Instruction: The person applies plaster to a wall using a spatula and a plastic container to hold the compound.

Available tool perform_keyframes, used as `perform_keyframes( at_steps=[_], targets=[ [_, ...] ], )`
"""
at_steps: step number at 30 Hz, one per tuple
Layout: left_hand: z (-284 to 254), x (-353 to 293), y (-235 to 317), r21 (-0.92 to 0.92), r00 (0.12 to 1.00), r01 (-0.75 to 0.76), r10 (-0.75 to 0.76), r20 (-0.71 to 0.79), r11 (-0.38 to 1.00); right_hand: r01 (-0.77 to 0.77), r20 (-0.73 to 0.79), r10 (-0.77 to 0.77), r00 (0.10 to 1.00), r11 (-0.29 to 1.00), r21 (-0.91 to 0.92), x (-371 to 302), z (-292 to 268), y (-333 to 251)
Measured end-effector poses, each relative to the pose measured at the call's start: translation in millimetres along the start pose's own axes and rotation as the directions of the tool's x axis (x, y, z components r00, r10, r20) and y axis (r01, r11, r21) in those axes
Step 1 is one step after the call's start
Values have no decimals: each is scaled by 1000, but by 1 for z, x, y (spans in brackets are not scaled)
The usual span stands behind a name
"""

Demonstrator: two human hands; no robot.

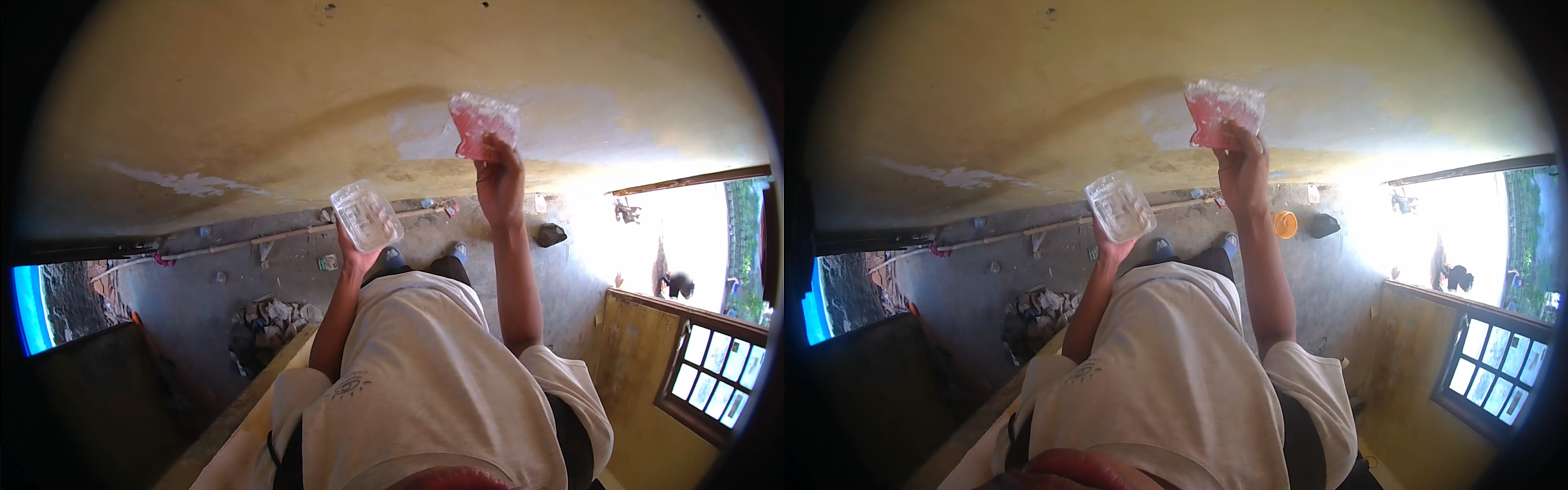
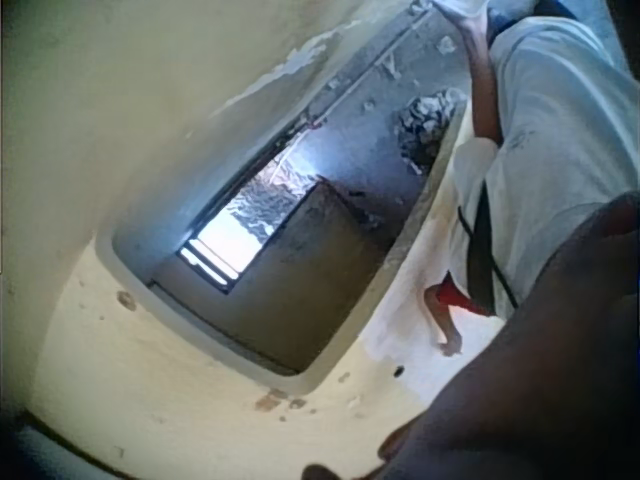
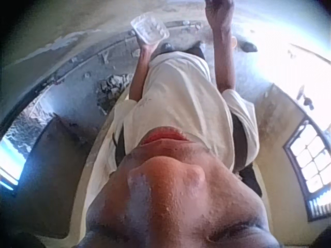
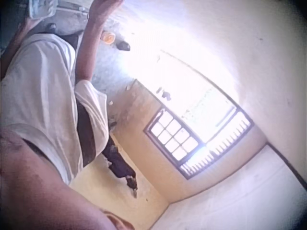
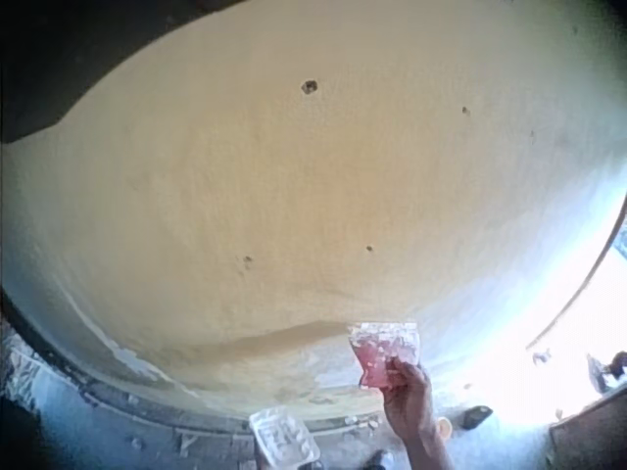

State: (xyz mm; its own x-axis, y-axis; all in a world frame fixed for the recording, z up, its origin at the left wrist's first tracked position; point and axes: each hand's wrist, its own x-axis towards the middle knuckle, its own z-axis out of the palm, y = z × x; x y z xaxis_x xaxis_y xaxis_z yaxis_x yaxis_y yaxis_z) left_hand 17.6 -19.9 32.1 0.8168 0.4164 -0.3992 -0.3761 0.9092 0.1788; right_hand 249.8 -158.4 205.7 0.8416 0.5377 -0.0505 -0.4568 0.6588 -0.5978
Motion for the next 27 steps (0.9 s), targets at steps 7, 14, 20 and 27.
perform_keyframes(
  at_steps=[7,14,20,27],
  targets=[
    [7,11,-7,54,999,35,-35,1,998,-245,-114,227,967,953,-180,-1,-68,58],
    [12,18,-8,57,997,63,-65,36,996,98,188,11,982,819,-565,36,18,16],
    [8,17,-10,3,996,87,-87,30,996,-60,62,66,996,994,-94,26,76,-48],
    [0,18,-11,32,998,56,-57,30,998,-58,8,61,998,982,-181,7,-14,-8]
  ],
)
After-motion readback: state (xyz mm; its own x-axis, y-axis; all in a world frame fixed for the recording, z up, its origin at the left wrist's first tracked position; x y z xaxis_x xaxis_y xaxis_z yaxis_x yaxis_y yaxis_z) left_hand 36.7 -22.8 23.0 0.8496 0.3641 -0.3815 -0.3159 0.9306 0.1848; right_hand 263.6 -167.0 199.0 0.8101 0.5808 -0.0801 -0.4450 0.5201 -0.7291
